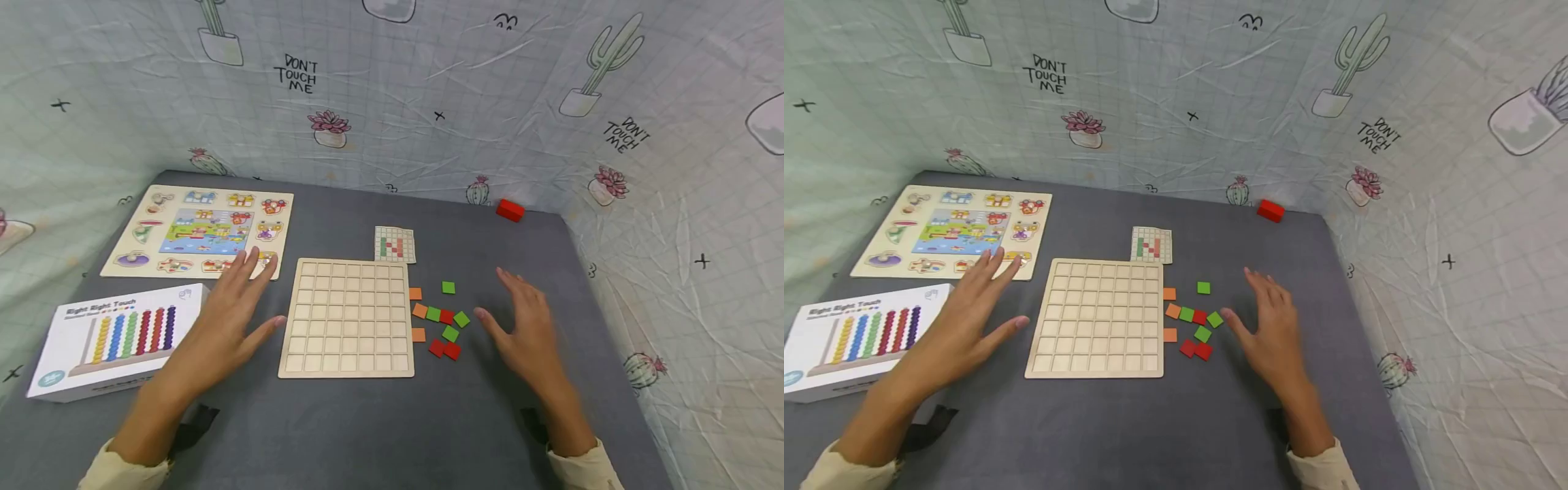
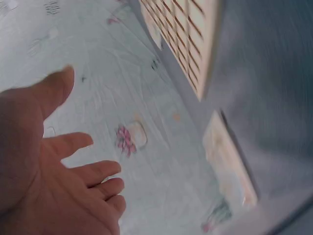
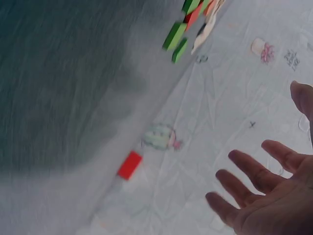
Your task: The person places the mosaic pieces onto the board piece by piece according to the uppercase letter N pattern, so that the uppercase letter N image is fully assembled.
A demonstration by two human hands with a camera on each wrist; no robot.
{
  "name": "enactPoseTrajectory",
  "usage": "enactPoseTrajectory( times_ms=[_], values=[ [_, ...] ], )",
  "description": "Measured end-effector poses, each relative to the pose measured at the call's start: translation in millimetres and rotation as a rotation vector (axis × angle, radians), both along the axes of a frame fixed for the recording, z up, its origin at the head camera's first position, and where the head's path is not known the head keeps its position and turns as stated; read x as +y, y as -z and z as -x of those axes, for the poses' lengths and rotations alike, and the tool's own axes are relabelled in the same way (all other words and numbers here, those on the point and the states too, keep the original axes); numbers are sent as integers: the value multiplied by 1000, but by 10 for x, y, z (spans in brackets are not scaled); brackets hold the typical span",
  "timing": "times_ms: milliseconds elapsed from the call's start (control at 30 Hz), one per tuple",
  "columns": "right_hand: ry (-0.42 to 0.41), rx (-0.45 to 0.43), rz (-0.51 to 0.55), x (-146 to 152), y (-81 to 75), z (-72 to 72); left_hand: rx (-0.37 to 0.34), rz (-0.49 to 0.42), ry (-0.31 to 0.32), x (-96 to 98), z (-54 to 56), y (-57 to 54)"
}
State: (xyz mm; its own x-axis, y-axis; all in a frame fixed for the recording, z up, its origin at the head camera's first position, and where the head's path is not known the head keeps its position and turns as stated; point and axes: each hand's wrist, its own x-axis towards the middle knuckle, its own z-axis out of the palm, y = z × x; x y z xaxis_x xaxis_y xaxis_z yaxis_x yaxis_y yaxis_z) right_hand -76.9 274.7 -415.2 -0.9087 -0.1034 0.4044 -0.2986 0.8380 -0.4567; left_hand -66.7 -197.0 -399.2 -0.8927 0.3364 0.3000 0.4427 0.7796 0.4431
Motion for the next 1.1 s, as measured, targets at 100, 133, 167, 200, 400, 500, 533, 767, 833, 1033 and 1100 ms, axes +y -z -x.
enactPoseTrajectory(
  times_ms=[100,133,167,200,400,500,533,767,833,1033,1100],
  values=[
    [-20,-12,61,-75,22,9,-10,-130,-12,133,-75,33],
    [-27,-16,75,-101,27,17,-13,-169,-20,174,-97,44],
    [-31,-22,83,-124,34,25,-12,-203,-30,211,-117,57],
    [-36,-28,90,-147,41,34,-11,-230,-41,243,-137,75],
    [-83,-65,117,-282,68,123,-33,-325,-108,342,-214,234],
    [-109,-99,129,-346,77,174,-84,-324,-136,352,-242,324],
    [-117,-113,133,-368,80,191,-102,-318,-145,352,-251,352],
    [-132,-219,99,-533,112,350,-176,-254,-171,316,-266,497],
    [-139,-249,75,-583,124,401,-188,-234,-166,301,-256,525],
    [-151,-346,17,-721,157,553,-233,-183,-140,254,-225,587],
    [-155,-373,8,-756,179,606,-257,-172,-139,242,-221,596]
  ],
)
